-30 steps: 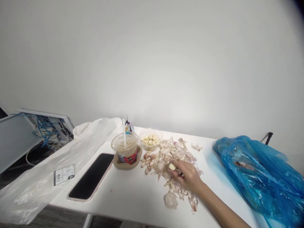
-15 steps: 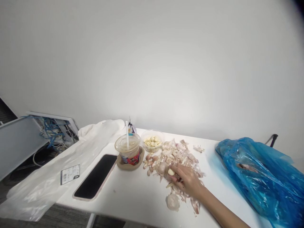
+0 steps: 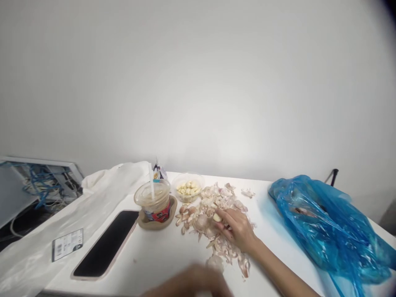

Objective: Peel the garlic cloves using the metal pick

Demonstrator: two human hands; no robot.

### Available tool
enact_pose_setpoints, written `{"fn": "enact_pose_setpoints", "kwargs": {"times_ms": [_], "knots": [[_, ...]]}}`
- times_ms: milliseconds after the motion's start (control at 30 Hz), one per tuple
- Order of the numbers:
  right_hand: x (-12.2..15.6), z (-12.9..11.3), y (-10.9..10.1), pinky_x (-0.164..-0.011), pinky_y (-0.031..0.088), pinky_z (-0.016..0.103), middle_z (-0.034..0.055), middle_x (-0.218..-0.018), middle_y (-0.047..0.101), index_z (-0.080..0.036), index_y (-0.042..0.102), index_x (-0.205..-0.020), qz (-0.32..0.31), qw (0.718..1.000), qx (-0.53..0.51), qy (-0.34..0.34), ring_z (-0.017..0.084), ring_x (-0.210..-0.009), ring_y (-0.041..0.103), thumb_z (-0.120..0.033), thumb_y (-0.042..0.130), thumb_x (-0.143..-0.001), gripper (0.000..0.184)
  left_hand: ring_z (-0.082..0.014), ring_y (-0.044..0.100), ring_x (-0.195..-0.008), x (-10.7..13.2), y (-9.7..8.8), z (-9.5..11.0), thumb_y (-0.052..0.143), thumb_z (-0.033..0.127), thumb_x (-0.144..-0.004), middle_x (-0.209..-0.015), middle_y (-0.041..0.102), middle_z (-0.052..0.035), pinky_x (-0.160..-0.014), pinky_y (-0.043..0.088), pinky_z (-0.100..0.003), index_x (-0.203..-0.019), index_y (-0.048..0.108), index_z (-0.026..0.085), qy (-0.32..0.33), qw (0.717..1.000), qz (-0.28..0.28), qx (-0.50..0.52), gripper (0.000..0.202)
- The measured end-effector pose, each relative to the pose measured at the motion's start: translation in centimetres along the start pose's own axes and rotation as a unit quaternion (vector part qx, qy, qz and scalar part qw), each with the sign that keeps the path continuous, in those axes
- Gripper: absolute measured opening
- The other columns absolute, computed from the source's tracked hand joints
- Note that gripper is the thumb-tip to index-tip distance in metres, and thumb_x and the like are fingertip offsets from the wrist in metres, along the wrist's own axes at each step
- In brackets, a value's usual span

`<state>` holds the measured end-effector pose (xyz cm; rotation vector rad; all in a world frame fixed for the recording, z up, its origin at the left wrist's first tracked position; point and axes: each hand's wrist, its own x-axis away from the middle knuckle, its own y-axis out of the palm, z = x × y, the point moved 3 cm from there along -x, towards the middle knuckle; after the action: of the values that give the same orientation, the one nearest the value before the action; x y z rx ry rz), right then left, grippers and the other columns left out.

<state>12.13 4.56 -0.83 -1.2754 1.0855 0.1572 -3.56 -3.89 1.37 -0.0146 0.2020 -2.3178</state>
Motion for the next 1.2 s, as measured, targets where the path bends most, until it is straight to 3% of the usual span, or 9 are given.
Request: {"fn": "enact_pose_setpoints", "kwargs": {"times_ms": [100, 200, 367, 567, 800, 933, 1067, 1200], "knots": [[0.0, 0.0, -0.1, -0.052, 0.041, 0.026, 0.0048, -0.067, 0.056, -0.015, 0.051, -0.108, 0.006, 1.0, 0.01, 0.009, 0.016, -0.058, 0.053, -0.02, 0.044, -0.086, 0.023, -0.022, 0.052, -0.099, -2.7, -4.2, 0.3, 0.046, 0.03, -0.082, -0.113, 0.055, -0.0051, -0.088, 0.039, -0.041, -0.105, 0.055, 0.025, 0.011, 0.987, 0.153, -0.051, 0.025], [-0.1, -0.1, -0.1, -0.052, 0.041, 0.026, 0.0053, -0.068, 0.056, -0.015, 0.051, -0.109, 0.012, 1.0, 0.017, 0.013, 0.016, -0.059, 0.052, -0.019, 0.044, -0.086, 0.025, -0.0246, 0.05, -0.098, -5.6, -6.1, 0.0, 0.061, 0.027, -0.071, -0.11, 0.057, -0.0045, -0.092, 0.033, -0.038, -0.104, 0.058, 0.026, 0.022, 0.97, 0.225, -0.087, 0.033], [-0.2, -0.4, 0.2, -0.054, 0.042, 0.028, 0.007, -0.073, 0.057, -0.015, 0.052, -0.109, 0.013, 1.0, 0.018, 0.013, 0.018, -0.063, 0.053, -0.02, 0.039, -0.086, 0.027, -0.0259, 0.054, -0.097, -8.0, -5.3, -1.5, 0.068, 0.018, -0.06, -0.098, 0.067, -0.0048, -0.09, 0.036, -0.036, -0.094, 0.066, 0.024, 0.04, 0.971, 0.224, -0.068, 0.034], [-0.1, -0.1, 0.4, -0.051, 0.041, 0.025, 0.0035, -0.067, 0.057, -0.018, 0.042, -0.123, 0.033, 0.999, -0.001, 0.016, 0.015, -0.058, 0.052, -0.014, 0.04, -0.086, 0.037, -0.0249, 0.06, -0.093, -7.9, -6.0, -3.3, 0.061, 0.028, -0.07, -0.093, 0.069, -0.0093, -0.085, 0.044, -0.037, -0.095, 0.064, 0.017, 0.025, 0.97, 0.235, 0.056, 0.027], [0.4, 0.8, 0.1, -0.055, 0.044, 0.028, 0.0053, -0.074, 0.06, -0.018, 0.04, -0.124, 0.078, 0.991, -0.053, 0.096, 0.017, -0.062, 0.054, -0.019, 0.047, -0.085, 0.04, -0.0214, 0.061, -0.09, -7.5, -6.6, -2.6, 0.065, 0.029, -0.069, -0.092, 0.067, -0.0071, -0.086, 0.045, -0.037, -0.091, 0.061, 0.018, 0.017, 0.956, 0.232, 0.18, 0.025], [0.3, 0.6, -0.9, -0.064, 0.046, 0.031, 0.0077, -0.082, 0.059, -0.018, 0.046, -0.116, 0.093, 0.975, -0.116, 0.165, 0.018, -0.072, 0.056, -0.028, 0.028, -0.092, 0.031, -0.0197, 0.06, -0.089, -7.3, -6.2, -2.2, 0.067, 0.028, -0.067, -0.084, 0.068, -0.0057, -0.087, 0.043, -0.034, -0.083, 0.064, 0.017, 0.004, 0.951, 0.221, 0.216, 0.02], [-0.1, 0.9, -1.8, -0.069, 0.045, 0.033, 0.0082, -0.086, 0.057, -0.018, 0.055, -0.093, 0.095, 0.946, -0.185, 0.248, 0.019, -0.077, 0.054, -0.045, 0.009, -0.092, 0.053, -0.0188, 0.06, -0.084, -7.3, -6.1, -2.8, 0.066, 0.029, -0.068, -0.08, 0.068, -0.0055, -0.086, 0.042, -0.034, -0.088, 0.065, 0.017, -0.019, 0.946, 0.209, 0.247, 0.024], [0.0, 1.4, -1.4, -0.047, 0.04, 0.025, 0.0016, -0.056, 0.049, -0.017, 0.054, -0.07, 0.064, 0.912, -0.258, 0.313, 0.014, -0.051, 0.047, -0.046, 0.003, -0.091, 0.063, -0.0189, 0.059, -0.081, -7.5, -6.1, -3.9, 0.067, 0.028, -0.067, -0.085, 0.067, -0.0072, -0.076, 0.046, -0.032, -0.093, 0.066, 0.015, -0.027, 0.942, 0.208, 0.262, 0.029]]}}
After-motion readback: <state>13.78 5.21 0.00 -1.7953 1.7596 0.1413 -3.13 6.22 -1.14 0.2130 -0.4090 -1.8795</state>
